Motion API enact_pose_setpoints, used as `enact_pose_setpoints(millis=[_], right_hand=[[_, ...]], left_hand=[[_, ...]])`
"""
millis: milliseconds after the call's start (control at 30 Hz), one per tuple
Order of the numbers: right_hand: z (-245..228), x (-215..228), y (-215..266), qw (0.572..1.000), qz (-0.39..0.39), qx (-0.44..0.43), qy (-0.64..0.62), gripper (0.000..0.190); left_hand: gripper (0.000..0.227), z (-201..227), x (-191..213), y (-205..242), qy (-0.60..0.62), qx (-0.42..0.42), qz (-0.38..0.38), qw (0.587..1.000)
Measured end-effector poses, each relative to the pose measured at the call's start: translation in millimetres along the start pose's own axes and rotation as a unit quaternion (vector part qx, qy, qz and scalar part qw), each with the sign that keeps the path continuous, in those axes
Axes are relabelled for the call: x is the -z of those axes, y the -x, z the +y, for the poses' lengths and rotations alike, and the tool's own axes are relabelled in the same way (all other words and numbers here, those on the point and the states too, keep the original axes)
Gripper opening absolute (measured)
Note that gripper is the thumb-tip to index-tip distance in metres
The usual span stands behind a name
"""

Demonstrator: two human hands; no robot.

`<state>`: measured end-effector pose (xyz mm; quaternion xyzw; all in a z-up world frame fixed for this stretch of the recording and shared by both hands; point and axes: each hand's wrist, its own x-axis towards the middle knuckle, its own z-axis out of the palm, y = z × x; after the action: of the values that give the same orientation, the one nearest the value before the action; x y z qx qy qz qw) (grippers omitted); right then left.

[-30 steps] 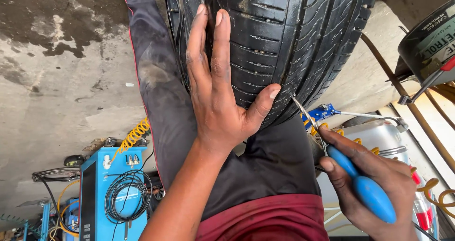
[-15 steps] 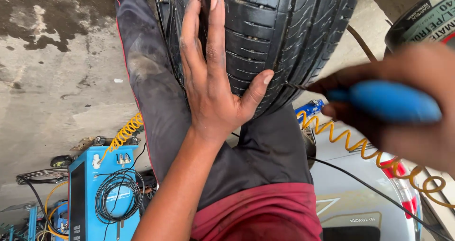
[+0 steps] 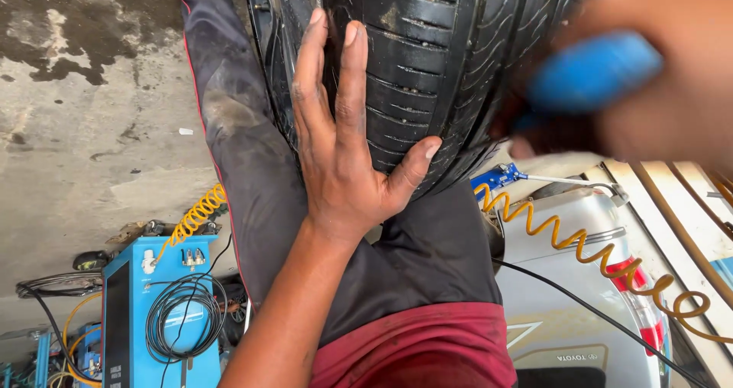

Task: Repairing a car tire by plugging a puncture with a repair tool and pliers.

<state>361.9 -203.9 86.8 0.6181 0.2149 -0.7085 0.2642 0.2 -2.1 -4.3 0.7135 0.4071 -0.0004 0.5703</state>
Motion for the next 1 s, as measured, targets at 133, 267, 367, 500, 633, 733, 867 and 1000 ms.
enact_pose_setpoints(millis=[133,267,367,500,633,733,867,1000], right_hand=[[-188,-7,26,0.998,-0.023,-0.050,-0.006,0.047],[-189,-76,67,0.987,0.077,-0.138,0.030,0.052],[-190,-109,64,0.941,0.298,0.048,-0.153,0.031],[-168,-103,61,0.913,0.294,0.042,-0.280,0.035],[-153,-28,31,0.957,0.013,-0.150,-0.249,0.040],[-132,2,1,0.939,-0.096,-0.103,-0.313,0.038],[-197,46,-19,0.976,-0.166,-0.136,0.035,0.041],[-227,64,-29,0.981,-0.157,-0.110,0.034,0.028]], left_hand=[[0.086,2,5,-1,0.012,0.015,-0.003,1.000],[0.086,6,7,-8,0.003,0.006,0.005,1.000],[0.087,9,6,-10,-0.001,0.014,0.006,1.000],[0.088,9,9,-8,-0.003,0.023,-0.005,1.000],[0.088,6,9,-4,0.015,0.016,-0.008,1.000],[0.090,1,6,1,0.007,0.009,-0.002,1.000],[0.090,-2,3,5,0.016,0.006,-0.003,1.000],[0.090,-2,1,5,0.009,-0.005,-0.004,1.000]])
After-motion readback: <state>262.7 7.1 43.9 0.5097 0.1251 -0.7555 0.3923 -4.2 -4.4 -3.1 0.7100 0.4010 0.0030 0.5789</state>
